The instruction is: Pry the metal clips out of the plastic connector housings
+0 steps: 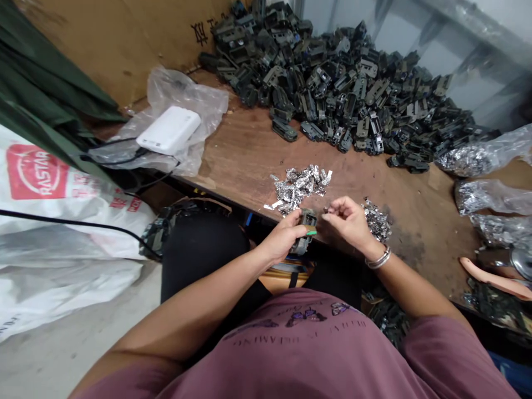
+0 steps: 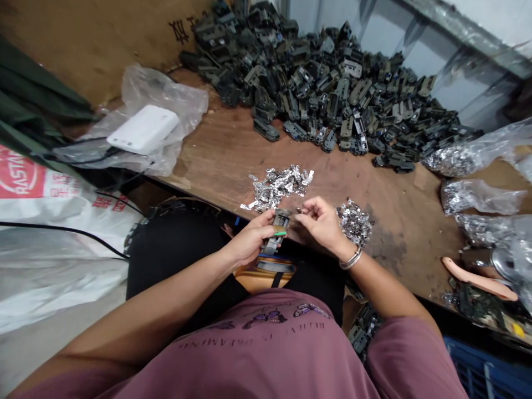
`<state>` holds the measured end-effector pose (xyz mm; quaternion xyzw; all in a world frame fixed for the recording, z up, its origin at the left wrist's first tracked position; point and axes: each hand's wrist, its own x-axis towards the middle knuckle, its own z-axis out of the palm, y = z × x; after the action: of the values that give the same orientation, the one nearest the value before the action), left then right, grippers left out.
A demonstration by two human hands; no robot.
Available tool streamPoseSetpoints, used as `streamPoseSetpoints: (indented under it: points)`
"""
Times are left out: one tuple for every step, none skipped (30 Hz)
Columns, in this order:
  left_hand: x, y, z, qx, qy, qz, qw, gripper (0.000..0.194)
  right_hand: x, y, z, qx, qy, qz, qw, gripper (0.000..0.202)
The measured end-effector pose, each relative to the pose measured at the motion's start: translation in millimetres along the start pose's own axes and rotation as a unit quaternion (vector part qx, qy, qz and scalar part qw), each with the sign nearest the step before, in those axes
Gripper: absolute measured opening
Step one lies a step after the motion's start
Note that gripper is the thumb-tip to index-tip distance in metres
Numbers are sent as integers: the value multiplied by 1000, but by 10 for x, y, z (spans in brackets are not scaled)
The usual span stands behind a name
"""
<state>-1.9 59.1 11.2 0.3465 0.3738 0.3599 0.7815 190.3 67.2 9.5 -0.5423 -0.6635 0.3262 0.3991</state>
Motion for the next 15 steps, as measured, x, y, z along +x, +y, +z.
streamPoseSetpoints:
  points:
    - [2,-22,9,10,-3,17,1000,32,-67,-66,67,26,10,-18,999,16]
    - [3,-45,14,24,-5,37,999,31,-119,-126,132,32,17,-42,998,14]
    - [4,-67,15,41,-4,55,998,30,-156,-176,190,26,24,-70,997,10]
    - [2,-84,13,61,-3,71,996,30,-181,-213,238,14,33,-99,994,5]
    - [-1,-96,9,82,-1,85,993,30,-195,-239,275,3,43,-126,991,3]
    - [-6,-102,6,103,3,95,990,31,-202,-252,300,-4,54,-146,988,4]
    - [-10,-101,3,125,7,104,987,31,-204,-255,316,-8,63,-159,985,5]
    - [-15,-96,3,148,12,114,982,30,-203,-250,323,-10,71,-167,983,6]
    - [-19,-88,6,170,18,124,977,30,-203,-241,326,-13,79,-171,982,7]
    - [-22,-80,10,191,23,133,972,29,-203,-228,326,-18,86,-174,981,7]
    - [-24,-72,16,211,29,141,967,28,-205,-213,326,-24,91,-175,980,7]
    - [-25,-67,22,228,33,148,962,27,-210,-198,328,-30,95,-176,979,7]
    - [-27,-66,27,246,38,153,956,25,-217,-183,333,-37,97,-176,979,7]
    - [-31,-67,29,266,43,159,950,24,-228,-167,343,-46,97,-177,978,7]
    - [-37,-71,29,291,49,164,941,23,-241,-153,356,-58,95,-180,977,8]
